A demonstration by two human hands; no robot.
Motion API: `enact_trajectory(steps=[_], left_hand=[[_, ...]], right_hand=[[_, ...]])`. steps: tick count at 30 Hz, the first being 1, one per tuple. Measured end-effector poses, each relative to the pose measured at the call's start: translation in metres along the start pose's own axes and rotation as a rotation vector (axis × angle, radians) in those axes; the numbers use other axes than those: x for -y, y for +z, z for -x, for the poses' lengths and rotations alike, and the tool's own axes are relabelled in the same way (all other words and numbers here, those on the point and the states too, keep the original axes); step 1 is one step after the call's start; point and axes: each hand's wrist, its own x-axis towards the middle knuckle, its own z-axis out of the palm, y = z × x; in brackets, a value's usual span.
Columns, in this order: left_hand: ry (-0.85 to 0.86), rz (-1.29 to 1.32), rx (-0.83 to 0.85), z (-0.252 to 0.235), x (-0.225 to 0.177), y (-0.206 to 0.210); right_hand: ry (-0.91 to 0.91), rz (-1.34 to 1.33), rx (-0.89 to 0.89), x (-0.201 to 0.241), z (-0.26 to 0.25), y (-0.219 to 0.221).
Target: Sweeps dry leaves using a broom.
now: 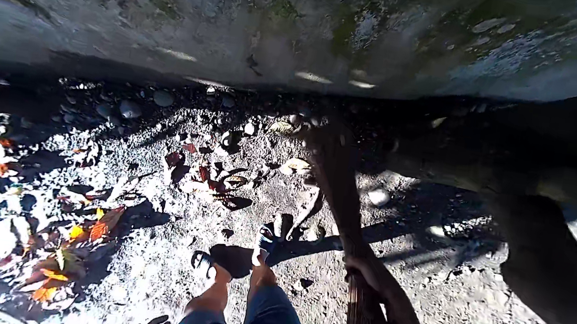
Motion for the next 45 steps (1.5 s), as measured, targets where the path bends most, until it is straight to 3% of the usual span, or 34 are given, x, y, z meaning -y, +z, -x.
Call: enact_trajectory(steps=[4, 8, 12, 16, 20, 23, 25, 27, 30, 33, 36, 38, 40, 45], left_hand=[[0.039, -0.035, 0.043, -0.014, 0.023, 0.006], [0.081, -0.022, 0.070, -0.026, 0.022, -0.004], [0.101, 0.163, 0.060, -0.023, 0.018, -0.024], [0.063, 0.178, 0.049, -0.033, 0.061, -0.045], [0.022, 0.160, 0.051, -0.042, 0.108, -0.054], [0.022, 0.178, 0.034, -0.045, 0.125, -0.054], [0.006, 0.195, 0.034, -0.041, 0.125, -0.054], [0.011, 0.213, 0.039, -0.039, 0.124, -0.054], [0.025, 0.259, 0.061, -0.042, 0.124, -0.054], [0.008, 0.309, 0.065, -0.038, 0.127, -0.054], [0.017, 0.332, 0.084, -0.041, 0.138, -0.050], [0.028, 0.350, 0.095, -0.045, 0.148, -0.047], [0.019, 0.344, 0.095, -0.048, 0.162, -0.045], [-0.009, 0.295, 0.093, -0.056, 0.195, -0.056]], right_hand=[[0.056, -0.110, -0.099, -0.004, -0.046, 0.061], [0.104, -0.001, 0.224, -0.003, -0.043, 0.135], [0.075, 0.168, 0.286, 0.000, 0.004, 0.140], [0.051, 0.053, 0.052, 0.002, 0.036, 0.124], [-0.030, 0.184, -0.154, 0.054, -0.021, 0.136], [-0.036, 0.388, -0.114, 0.086, -0.082, 0.177], [0.012, 0.463, 0.017, 0.085, -0.089, 0.208], [0.016, 0.500, 0.162, 0.071, -0.065, 0.221], [0.020, 0.484, 0.267, 0.056, -0.001, 0.203], [0.048, 0.427, 0.165, 0.045, 0.045, 0.183], [0.039, 0.254, -0.002, 0.030, 0.034, 0.195], [0.053, 0.020, -0.046, 0.020, 0.010, 0.238], [0.092, -0.134, 0.080, 0.007, -0.016, 0.298], [0.268, 0.107, 0.609, -0.011, -0.034, 0.445]])
